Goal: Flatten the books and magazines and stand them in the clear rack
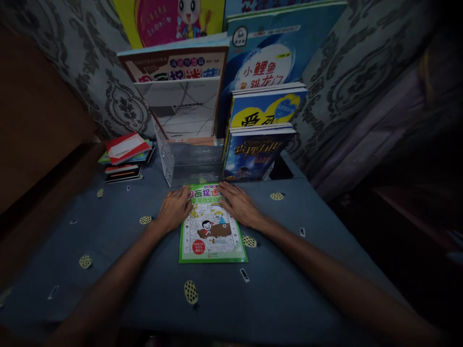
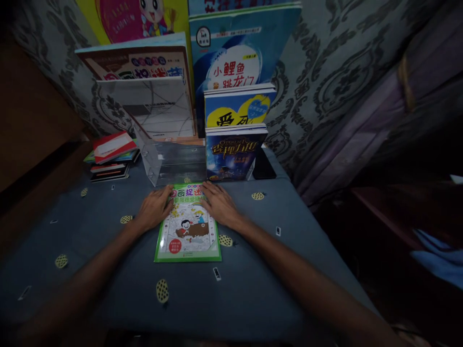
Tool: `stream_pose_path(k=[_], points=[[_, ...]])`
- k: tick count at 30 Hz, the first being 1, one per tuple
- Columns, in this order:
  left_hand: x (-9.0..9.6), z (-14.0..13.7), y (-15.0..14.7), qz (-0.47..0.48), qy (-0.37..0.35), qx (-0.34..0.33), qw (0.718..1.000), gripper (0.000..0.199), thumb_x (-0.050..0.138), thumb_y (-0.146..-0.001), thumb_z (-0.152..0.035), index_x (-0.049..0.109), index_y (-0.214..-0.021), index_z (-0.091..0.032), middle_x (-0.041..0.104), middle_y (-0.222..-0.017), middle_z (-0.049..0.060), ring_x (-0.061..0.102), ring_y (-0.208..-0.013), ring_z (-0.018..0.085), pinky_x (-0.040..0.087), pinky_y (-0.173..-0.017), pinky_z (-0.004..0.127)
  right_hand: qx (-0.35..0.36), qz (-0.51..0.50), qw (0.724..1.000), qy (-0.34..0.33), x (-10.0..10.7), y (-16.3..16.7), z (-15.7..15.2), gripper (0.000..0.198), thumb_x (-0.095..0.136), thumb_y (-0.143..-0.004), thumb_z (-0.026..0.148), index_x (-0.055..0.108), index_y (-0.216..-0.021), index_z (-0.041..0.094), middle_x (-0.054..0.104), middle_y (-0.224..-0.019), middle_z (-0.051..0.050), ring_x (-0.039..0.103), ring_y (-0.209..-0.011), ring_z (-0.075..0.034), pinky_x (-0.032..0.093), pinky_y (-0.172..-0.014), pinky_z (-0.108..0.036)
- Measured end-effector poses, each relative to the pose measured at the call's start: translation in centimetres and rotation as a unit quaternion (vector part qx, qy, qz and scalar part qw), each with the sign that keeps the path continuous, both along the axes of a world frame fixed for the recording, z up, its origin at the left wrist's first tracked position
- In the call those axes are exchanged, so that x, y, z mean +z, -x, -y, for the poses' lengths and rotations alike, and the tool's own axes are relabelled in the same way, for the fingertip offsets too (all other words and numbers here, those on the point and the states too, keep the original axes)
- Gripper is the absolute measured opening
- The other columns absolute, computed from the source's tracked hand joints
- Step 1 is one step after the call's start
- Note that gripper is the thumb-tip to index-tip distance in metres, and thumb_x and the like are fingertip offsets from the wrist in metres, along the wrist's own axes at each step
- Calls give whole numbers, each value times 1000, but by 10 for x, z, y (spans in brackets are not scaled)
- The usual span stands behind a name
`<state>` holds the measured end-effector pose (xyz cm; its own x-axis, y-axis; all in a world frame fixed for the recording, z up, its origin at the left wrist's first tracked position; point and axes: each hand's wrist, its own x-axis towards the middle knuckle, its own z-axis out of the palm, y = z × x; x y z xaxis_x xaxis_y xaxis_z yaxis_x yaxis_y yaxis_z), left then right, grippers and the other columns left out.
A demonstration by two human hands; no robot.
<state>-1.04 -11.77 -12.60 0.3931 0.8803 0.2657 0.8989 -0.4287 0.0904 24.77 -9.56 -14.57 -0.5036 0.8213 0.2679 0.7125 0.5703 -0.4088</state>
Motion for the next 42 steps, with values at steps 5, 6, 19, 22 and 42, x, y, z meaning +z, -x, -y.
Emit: stream_pose_path(k=[5, 6, 19, 22, 42], points=[[-1, 0, 0, -3, 8, 1, 1000, 39, 45, -95, -22, 50, -132, -14, 66, -129, 18, 65, -117, 29, 51, -99, 44, -14, 4, 1000, 6, 1, -4, 2, 49, 47, -99, 33, 55, -142, 12, 50, -152, -18, 43, -145, -30, 33, -120, -55], [-1, 0, 1, 0, 6, -1, 1000, 39, 45, -94, -22, 50, -133, -14, 66, -130, 18, 65, -118, 29, 51, -99, 44, -13, 3, 1000, 8, 1, -4, 1, 49, 48, -98, 33, 55, -142, 11, 50, -152, -18, 43, -145, -31, 33, -120, -56], [5, -5, -9, -27, 16, -52, 998, 42, 41, -95, -18, 59, -132, -12, 60, -142, 17, 57, -132, 29, 38, -117, 52, 35, -156, 984, 78, 1, -30, -23, 45, 40, -99, 19, 55, -141, 24, 67, -136, -7, 61, -127, -23, 46, -111, -51], [4, -9, -22, -20, 29, -77, 996, 44, 42, -95, -20, 57, -136, -15, 58, -145, 14, 55, -134, 27, 38, -118, 50, 43, -164, 982, 79, -2, -31, -25, 44, 40, -99, 20, 55, -141, 24, 66, -137, -7, 60, -129, -22, 44, -113, -51], [3, 11, -69, -7, 98, -289, 952, 40, 42, -103, -25, 55, -141, -27, 49, -154, 5, 39, -148, 21, 25, -123, 53, 57, -143, 987, 43, -5, -30, -22, 44, 46, -97, 25, 58, -138, 19, 65, -138, -9, 60, -127, -26, 47, -109, -48]])
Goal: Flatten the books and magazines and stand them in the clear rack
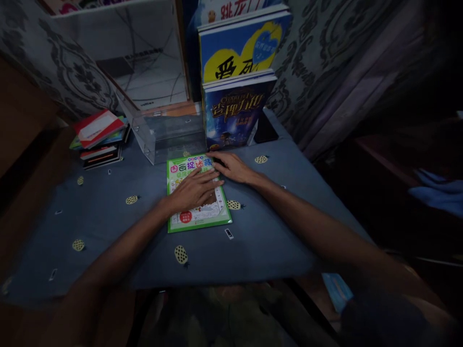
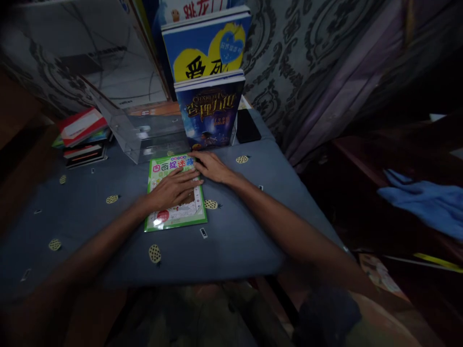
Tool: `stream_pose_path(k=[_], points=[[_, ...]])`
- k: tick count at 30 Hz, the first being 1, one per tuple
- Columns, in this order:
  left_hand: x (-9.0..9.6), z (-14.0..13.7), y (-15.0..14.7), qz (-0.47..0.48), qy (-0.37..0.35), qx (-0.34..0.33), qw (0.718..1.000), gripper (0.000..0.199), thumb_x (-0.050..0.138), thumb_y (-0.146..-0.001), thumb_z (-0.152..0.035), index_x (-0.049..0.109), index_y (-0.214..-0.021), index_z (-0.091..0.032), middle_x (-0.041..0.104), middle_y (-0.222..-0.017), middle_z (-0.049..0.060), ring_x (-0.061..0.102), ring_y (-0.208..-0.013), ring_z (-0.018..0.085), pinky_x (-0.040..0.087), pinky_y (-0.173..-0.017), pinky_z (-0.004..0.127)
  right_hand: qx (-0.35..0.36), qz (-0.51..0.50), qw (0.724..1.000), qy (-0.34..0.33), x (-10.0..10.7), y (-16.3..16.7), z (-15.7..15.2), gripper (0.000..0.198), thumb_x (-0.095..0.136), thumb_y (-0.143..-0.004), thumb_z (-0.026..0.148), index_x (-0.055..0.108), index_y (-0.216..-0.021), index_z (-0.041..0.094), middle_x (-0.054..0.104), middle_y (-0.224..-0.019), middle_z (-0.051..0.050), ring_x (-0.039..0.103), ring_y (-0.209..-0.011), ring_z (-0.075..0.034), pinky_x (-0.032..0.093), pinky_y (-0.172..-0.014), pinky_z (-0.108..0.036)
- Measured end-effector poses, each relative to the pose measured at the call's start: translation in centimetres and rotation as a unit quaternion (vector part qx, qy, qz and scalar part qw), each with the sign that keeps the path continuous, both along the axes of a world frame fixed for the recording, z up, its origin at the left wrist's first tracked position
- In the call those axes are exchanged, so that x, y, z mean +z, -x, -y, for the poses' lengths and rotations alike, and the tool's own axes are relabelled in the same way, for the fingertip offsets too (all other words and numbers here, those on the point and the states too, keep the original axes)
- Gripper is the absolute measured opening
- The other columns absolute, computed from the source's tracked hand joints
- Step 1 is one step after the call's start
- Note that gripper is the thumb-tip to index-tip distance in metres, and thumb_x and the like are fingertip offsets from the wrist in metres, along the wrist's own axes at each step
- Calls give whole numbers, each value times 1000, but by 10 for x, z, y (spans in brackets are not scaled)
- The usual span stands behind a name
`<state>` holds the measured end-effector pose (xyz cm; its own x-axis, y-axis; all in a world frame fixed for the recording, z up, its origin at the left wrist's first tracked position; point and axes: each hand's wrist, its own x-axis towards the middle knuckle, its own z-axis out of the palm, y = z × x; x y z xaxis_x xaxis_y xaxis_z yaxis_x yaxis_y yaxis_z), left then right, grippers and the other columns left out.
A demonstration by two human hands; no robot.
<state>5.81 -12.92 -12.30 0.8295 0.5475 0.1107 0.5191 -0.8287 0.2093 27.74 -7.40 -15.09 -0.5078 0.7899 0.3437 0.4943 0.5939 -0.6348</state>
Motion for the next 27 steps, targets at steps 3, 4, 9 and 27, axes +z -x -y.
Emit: stream_pose_path(k=[3, 4, 9, 27], points=[[1, 4, -1, 0, 3, -8, 1000, 39, 43, -104, -30, 57, -140, -25, 50, -154, 8, 39, -148, 23, 24, -123, 54, 1, 2, 1000, -8, -1, 0, 0, 44, 48, -95, 24, 59, -137, 17, 65, -137, -10, 60, -127, -26, 47, -109, -46], [1, 4, -1, 0, 6, -9, 1000, 39, 44, -104, -32, 57, -139, -25, 50, -153, 8, 39, -148, 23, 24, -123, 55, 3, 3, 1000, -11, -1, 0, 0, 44, 48, -95, 24, 59, -137, 17, 65, -137, -10, 60, -128, -27, 46, -109, -46], [6, 15, -5, -3, 16, -25, 1000, 37, 43, -105, -35, 57, -139, -30, 49, -154, 4, 38, -148, 23, 23, -123, 56, 11, 16, 999, -27, -3, -1, -1, 42, 48, -95, 23, 61, -134, 19, 66, -137, -8, 57, -131, -25, 43, -113, -46], [10, 52, -6, -28, 15, -146, 989, 39, 36, -107, -35, 52, -143, -35, 44, -158, -1, 29, -152, 21, 14, -126, 54, 34, 5, 998, -52, -10, -1, -5, 36, 52, -95, 24, 65, -129, 20, 67, -136, -9, 56, -133, -26, 42, -113, -50]])
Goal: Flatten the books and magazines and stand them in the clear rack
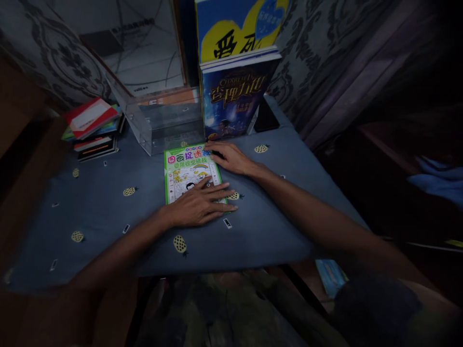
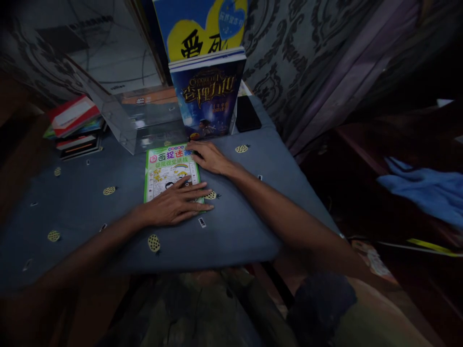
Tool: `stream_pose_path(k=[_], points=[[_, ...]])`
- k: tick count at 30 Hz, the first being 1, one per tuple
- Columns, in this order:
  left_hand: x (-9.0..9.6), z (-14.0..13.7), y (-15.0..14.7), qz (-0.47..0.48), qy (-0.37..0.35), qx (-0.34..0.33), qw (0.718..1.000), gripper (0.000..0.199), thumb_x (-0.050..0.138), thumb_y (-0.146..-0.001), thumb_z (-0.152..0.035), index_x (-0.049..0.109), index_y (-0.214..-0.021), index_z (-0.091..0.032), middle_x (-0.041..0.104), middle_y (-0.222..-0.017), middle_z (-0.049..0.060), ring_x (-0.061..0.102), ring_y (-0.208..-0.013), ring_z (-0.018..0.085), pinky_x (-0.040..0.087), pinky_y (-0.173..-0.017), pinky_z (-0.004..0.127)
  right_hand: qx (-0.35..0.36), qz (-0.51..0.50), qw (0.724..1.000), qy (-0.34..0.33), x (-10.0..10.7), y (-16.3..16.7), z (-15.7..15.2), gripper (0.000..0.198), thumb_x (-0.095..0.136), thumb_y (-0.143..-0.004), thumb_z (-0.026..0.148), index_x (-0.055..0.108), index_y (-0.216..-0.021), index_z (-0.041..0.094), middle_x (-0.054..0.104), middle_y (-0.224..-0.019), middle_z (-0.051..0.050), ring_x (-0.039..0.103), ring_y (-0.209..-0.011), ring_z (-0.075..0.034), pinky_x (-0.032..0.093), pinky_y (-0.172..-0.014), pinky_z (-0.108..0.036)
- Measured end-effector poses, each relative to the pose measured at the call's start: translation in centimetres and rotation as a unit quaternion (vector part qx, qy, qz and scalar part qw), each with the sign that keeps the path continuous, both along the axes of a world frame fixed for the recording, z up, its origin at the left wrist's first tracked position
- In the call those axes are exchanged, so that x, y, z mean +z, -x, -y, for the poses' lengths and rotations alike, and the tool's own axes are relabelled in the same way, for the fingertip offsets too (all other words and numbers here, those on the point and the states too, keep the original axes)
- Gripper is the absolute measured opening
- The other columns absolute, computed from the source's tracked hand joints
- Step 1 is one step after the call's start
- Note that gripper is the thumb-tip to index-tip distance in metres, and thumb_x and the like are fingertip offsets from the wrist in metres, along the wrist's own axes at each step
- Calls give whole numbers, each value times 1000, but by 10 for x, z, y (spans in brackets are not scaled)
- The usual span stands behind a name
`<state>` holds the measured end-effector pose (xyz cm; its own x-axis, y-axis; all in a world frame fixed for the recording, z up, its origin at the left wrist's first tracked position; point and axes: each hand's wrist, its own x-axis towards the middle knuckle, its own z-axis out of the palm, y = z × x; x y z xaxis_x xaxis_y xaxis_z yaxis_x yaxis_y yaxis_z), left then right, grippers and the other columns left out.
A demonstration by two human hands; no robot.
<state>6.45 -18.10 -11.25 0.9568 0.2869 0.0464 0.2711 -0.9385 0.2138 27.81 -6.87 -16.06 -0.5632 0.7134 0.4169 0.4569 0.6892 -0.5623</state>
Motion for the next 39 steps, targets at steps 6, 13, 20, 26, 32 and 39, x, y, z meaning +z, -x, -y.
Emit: stream_pose_path(k=[6, 13, 20, 26, 32, 39], points=[[0, 5, -2, -4, -25, -4, 1000, 40, 38, -106, -40, 51, -144, -33, 45, -157, 1, 31, -151, 21, 19, -125, 51, -7, 4, 1000, 0, 3, 0, 3, 37, 53, -95, 22, 66, -129, 18, 66, -136, -12, 56, -133, -26, 43, -113, -50], [-6, 11, -2, 32, -99, 15, 994, 41, 39, -106, -42, 56, -139, -24, 56, -148, 6, 46, -143, 21, 34, -119, 45, -14, 22, 1000, -9, 2, 1, 4, 37, 51, -97, 26, 65, -129, 16, 66, -136, -14, 55, -134, -28, 43, -113, -52], [-8, 16, 4, 112, -159, 103, 975, 32, 39, -106, -30, 61, -126, -16, 72, -124, 8, 65, -120, 20, 54, -98, 37, -32, 61, 997, -30, 6, 3, 9, 39, 48, -98, 28, 66, -128, 12, 65, -137, -17, 57, -133, -29, 44, -112, -51], [-14, -10, 31, 111, -109, 229, 961, 31, 43, -102, -22, 58, -128, -19, 68, -129, 11, 63, -120, 22, 53, -102, 42, -54, 136, 988, -39, 13, 6, 15, 41, 45, -98, 26, 63, -133, 13, 61, -142, -17, 53, -137, -29, 41, -113, -52], [-25, -73, 81, 135, -77, 364, 918, 33, 44, -98, -21, 61, -126, -15, 65, -133, 15, 60, -126, 26, 48, -109, 47, -82, 217, 971, -58, 28, 25, 29, 38, 45, -98, 17, 64, -131, 16, 62, -141, -16, 53, -137, -29, 37, -115, -53], [-26, -89, 98, 150, -40, 354, 922, 34, 46, -98, -22, 65, -126, -20, 68, -132, 7, 62, -123, 23, 48, -109, 44, 50, 224, 970, -82, 39, 98, 60, 32, 52, -97, 17, 65, -126, 11, 62, -137, -19, 52, -136, -29, 41, -113, -48]])
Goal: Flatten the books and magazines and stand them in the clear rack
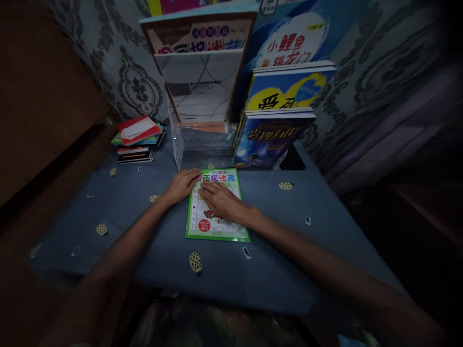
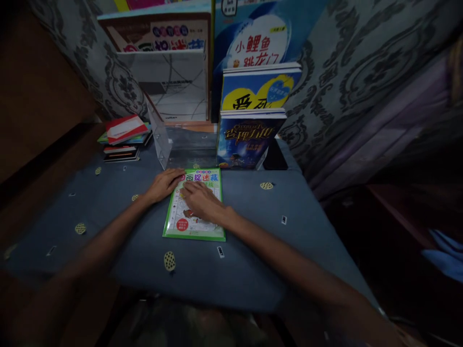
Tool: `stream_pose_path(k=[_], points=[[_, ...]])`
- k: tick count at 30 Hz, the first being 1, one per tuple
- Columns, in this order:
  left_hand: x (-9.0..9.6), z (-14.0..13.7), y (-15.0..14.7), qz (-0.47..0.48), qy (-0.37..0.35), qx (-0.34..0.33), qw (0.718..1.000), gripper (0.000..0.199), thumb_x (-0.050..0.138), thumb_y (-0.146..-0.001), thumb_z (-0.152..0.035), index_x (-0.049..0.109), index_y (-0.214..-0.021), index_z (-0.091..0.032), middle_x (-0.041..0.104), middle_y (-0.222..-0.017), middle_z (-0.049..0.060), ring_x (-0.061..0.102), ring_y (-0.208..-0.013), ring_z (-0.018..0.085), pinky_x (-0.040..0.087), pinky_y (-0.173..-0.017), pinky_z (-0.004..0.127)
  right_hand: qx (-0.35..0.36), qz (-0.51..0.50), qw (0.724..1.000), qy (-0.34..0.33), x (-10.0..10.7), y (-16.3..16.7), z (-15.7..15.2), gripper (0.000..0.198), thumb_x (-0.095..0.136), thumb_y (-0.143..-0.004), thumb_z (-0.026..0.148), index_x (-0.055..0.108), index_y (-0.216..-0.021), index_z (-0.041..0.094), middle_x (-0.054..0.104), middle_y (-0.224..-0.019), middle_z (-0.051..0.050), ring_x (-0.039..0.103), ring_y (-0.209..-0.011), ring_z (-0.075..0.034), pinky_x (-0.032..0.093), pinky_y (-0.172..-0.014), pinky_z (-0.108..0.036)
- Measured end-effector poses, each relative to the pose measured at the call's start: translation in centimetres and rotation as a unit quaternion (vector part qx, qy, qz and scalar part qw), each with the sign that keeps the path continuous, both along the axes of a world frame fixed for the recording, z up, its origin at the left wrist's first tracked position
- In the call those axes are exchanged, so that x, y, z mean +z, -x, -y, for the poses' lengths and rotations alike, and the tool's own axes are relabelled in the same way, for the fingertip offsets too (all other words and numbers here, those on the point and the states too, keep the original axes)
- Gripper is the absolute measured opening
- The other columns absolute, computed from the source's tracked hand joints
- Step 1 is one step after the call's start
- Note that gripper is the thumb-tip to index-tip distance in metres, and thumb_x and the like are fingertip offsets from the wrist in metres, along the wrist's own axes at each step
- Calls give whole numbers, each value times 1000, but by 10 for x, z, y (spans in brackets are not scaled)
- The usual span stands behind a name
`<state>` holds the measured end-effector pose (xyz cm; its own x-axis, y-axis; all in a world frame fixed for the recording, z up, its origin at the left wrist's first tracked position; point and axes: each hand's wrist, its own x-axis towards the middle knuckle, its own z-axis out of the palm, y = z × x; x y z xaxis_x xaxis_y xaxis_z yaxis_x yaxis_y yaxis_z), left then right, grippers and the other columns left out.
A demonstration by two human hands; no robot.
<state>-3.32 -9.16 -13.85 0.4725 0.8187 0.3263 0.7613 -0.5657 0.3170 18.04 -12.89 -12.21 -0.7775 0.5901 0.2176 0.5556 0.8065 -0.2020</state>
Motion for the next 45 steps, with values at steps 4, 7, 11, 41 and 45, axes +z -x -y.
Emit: stream_pose_path(k=[4, 7, 11, 41, 45], points=[[-1, 1, 3, 6, 16, -8, 1000, 37, 43, -97, -18, 64, -128, -18, 65, -137, 9, 61, -127, 22, 47, -111, 42, 46, -33, 998, 1, -4, 30, 30, 31, 50, -99, 23, 67, -121, 9, 64, -133, -22, 52, -136, -31, 42, -114, -51], [-2, 0, 4, 5, 15, -12, 1000, 39, 42, -97, -16, 64, -129, -18, 64, -138, 9, 60, -128, 22, 46, -111, 42, 77, -57, 995, 27, -11, 35, 58, 37, 48, -101, 26, 64, -128, 6, 59, -140, -23, 47, -141, -31, 42, -116, -51], [-5, 0, 4, 1, 12, -8, 1000, 38, 42, -98, -18, 64, -129, -17, 64, -139, 9, 60, -129, 22, 46, -112, 43, 121, -55, 989, 69, -18, 29, 87, 43, 41, -101, 18, 53, -142, 9, 53, -150, -18, 40, -147, -25, 38, -120, -47], [-4, 14, -6, -17, -18, 108, 994, 37, 43, -93, -13, 55, -127, -13, 68, -119, 14, 61, -110, 27, 50, -100, 45, -120, -74, 989, 52, -23, -19, -35, 44, 46, -99, 31, 53, -137, 9, 50, -151, -23, 43, -145, -31, 32, -120, -54], [-4, 15, -6, -17, -21, 102, 994, 34, 44, -95, -16, 56, -126, -14, 68, -120, 14, 60, -111, 27, 49, -101, 44, -144, -93, 984, 37, -29, -50, -35, 44, 42, -100, 32, 54, -138, 14, 53, -150, -19, 44, -144, -31, 35, -118, -56]])
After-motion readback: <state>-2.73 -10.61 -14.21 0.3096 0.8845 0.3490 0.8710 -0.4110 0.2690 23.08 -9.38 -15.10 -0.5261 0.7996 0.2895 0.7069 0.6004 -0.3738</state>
